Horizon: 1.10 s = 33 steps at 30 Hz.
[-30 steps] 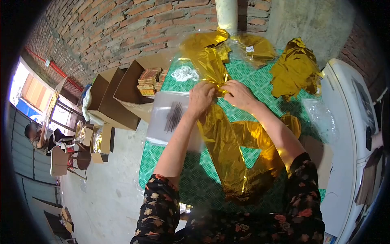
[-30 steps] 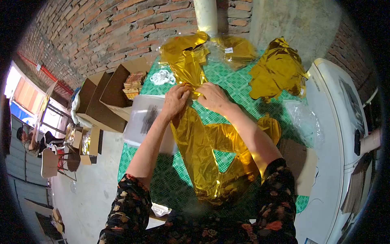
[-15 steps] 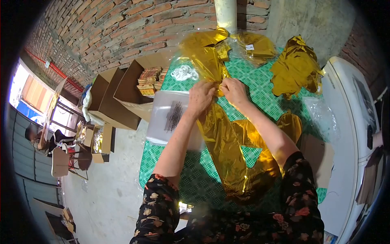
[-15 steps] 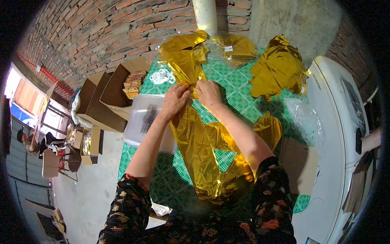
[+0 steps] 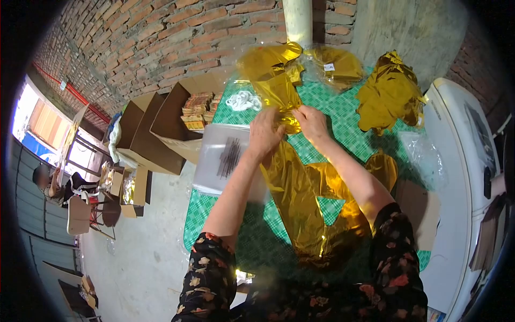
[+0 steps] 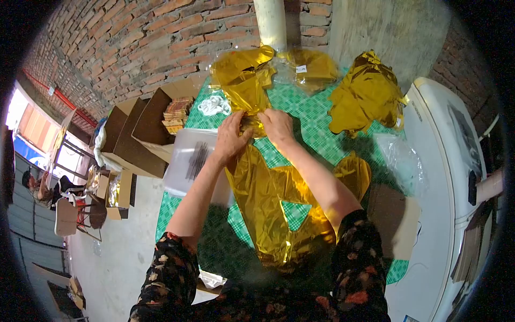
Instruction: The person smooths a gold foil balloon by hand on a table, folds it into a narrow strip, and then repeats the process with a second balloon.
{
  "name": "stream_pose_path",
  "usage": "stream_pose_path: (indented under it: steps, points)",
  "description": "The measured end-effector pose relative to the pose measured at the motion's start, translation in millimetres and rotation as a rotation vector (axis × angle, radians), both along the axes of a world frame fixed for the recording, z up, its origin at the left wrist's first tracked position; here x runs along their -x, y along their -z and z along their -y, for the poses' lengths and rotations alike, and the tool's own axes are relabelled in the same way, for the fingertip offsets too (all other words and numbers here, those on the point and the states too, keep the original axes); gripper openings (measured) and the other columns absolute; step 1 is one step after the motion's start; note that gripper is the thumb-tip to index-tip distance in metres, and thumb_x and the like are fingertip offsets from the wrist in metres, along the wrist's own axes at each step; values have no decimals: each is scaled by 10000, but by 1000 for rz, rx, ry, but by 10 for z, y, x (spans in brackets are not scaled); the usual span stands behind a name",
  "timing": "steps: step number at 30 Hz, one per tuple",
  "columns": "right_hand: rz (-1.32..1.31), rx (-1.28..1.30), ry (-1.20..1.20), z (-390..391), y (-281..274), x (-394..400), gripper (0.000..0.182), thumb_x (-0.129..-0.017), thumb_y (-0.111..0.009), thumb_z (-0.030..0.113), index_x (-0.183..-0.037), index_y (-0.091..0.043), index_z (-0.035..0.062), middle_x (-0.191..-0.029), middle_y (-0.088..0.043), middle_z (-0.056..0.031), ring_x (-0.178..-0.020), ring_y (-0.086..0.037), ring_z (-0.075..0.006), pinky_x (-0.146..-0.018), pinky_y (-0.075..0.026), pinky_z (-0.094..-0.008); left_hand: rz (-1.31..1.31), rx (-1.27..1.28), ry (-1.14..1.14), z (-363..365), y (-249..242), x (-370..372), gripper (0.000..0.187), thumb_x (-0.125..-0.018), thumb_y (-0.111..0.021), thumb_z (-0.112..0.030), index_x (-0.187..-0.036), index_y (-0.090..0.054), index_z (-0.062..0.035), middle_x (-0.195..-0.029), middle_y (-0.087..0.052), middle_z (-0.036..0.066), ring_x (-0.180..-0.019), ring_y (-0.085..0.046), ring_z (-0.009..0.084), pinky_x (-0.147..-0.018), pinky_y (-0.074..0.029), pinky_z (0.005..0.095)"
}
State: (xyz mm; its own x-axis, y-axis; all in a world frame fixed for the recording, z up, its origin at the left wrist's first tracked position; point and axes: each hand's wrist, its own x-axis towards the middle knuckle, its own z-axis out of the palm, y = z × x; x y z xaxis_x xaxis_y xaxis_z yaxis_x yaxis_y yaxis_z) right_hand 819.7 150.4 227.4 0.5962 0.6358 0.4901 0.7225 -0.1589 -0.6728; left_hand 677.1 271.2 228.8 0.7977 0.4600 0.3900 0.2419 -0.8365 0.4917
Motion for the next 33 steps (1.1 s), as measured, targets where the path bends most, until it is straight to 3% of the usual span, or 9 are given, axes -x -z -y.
stream_pose_path:
  steps: [5, 11, 16, 23, 29, 33]
  points:
    - [-56, 19, 31, 2, -43, -47, 267, -958, -640, 242, -840, -618, 4, -847, -648, -230, -822, -626, -449, -725, -477, -507, 22, 29, -23, 55, -34, 13, 796, -891, -715, -330, -1535, -364, -20, -1509, -479, 232, -1405, -436, 390, -1171, -329, 483]
    - [-63, -57, 3, -61, -285, -151, 195, -932, -658, 205, -920, -648, 10, -891, -666, -232, -867, -639, -457, -750, -492, -514, 30, -27, -44, -10, 100, -44, 827, -891, -724, -337, -1543, -333, -13, -1520, -465, 229, -1419, -425, 378, -1168, -328, 487]
    - [13, -132, 49, -83, -526, -315, 229, -885, -718, 231, -996, -695, 32, -954, -711, -204, -904, -668, -431, -776, -521, -490, 2, -106, -75, -38, 222, -72, 723, -904, -705, -353, -1489, -423, -34, -1503, -487, 190, -1420, -424, 351, -1165, -323, 482]
    - [-80, -82, 72, 21, -970, -539, 269, -907, -714, 279, -998, -680, 28, -865, -696, -208, -836, -674, -402, -745, -509, -474, -66, -153, -100, -36, 208, -91, 576, -926, -664, -393, -1377, -571, -45, -1492, -515, 160, -1417, -429, 334, -1164, -320, 481]
    - [64, -197, 24, 9, -1140, -644, 251, -931, -687, 271, -1002, -693, 30, -870, -698, -198, -841, -673, -402, -750, -508, -464, -457, -193, -108, 65, -391, -164, 561, -920, -650, -470, -1294, -636, -53, -1378, -606, 169, -1369, -482, 342, -1121, -365, 482]
    - [94, -218, 42, 27, -1294, -711, 232, -929, -692, 248, -985, -705, 24, -925, -711, -191, -904, -674, -391, -771, -509, -461, -242, -271, -168, -74, -284, -401, 632, -921, -645, -500, -1333, -590, -24, -1399, -569, 195, -1368, -470, 351, -1131, -357, 486]
